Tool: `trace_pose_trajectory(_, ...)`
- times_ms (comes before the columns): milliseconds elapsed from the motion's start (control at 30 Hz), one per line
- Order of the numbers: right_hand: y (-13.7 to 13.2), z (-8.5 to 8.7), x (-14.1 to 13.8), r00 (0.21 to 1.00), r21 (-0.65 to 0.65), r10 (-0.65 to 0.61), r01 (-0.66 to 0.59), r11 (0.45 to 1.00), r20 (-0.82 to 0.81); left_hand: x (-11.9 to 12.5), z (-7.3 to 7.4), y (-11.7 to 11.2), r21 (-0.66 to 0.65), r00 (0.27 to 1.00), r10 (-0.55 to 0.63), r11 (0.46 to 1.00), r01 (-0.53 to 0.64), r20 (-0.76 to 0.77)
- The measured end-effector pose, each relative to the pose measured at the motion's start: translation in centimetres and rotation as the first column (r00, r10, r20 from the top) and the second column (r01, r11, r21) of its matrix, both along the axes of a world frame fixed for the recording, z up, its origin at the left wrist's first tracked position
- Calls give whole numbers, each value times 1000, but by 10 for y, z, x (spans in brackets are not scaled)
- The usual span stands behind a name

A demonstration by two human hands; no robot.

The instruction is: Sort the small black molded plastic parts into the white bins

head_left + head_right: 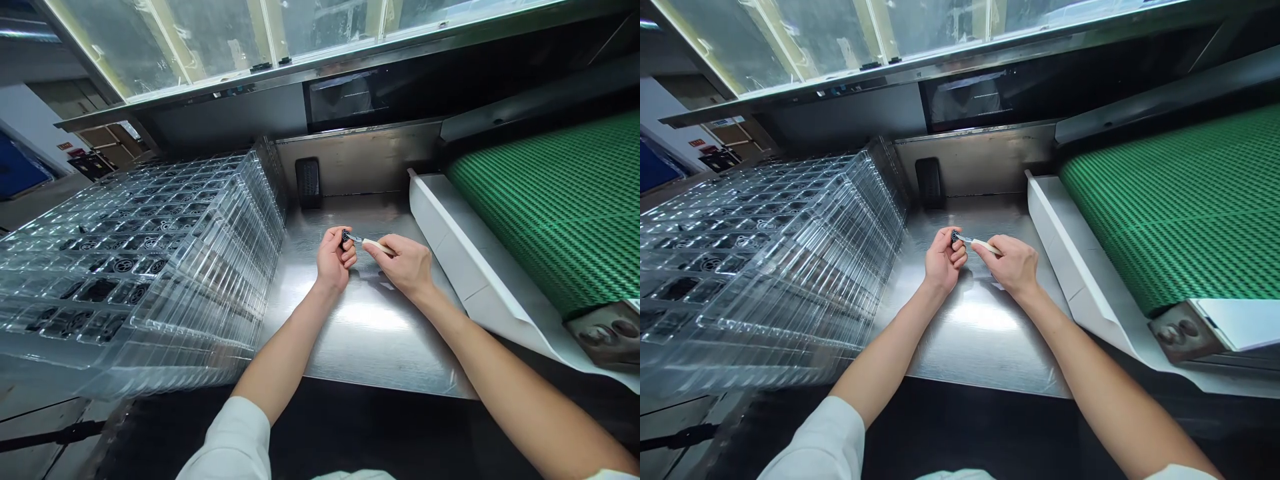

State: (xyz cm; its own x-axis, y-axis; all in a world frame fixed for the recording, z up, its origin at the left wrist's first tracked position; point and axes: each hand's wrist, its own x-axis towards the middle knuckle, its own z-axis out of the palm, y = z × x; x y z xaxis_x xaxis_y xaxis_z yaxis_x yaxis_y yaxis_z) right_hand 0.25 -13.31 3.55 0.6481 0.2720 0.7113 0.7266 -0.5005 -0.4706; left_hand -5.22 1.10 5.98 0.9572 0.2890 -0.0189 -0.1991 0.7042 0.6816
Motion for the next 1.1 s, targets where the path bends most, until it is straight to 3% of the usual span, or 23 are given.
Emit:
trace_pose_trajectory(167, -1, -1, 1, 1000, 5, 16, -16, 1000, -25, -1, 1, 0, -10, 1000, 0, 1000, 0, -13)
trace_pose_trajectory(333, -4, 3, 3, 988, 123, 5, 15, 992, -157, -1, 2, 1, -28, 1000, -22, 999, 21, -6)
trace_pose_trajectory(533, 7, 6, -4, 892, 309, 271, -160, 938, -362, -1, -10, -18, 59, 994, -56, 996, 62, -97)
trace_pose_trajectory(600, 9, 5, -6, 849, 354, 316, -166, 921, -423, -2, -14, -27, 74, 989, -84, 993, 93, -119)
trace_pose_trajectory(733, 8, 3, 0, 834, 279, 209, -70, 958, -510, -2, -16, -29, 100, 986, -146, 983, 154, -87)
trace_pose_trajectory(900, 5, 5, 1, 856, 177, 34, 68, 982, -517, -4, -15, -24, 97, 990, -121, 987, 127, -74)
trace_pose_trajectory(1100, 11, 3, -9, 896, 173, 0, 86, 981, -445, 9, -18, -21, -56, 978, 97, 992, -109, -186)
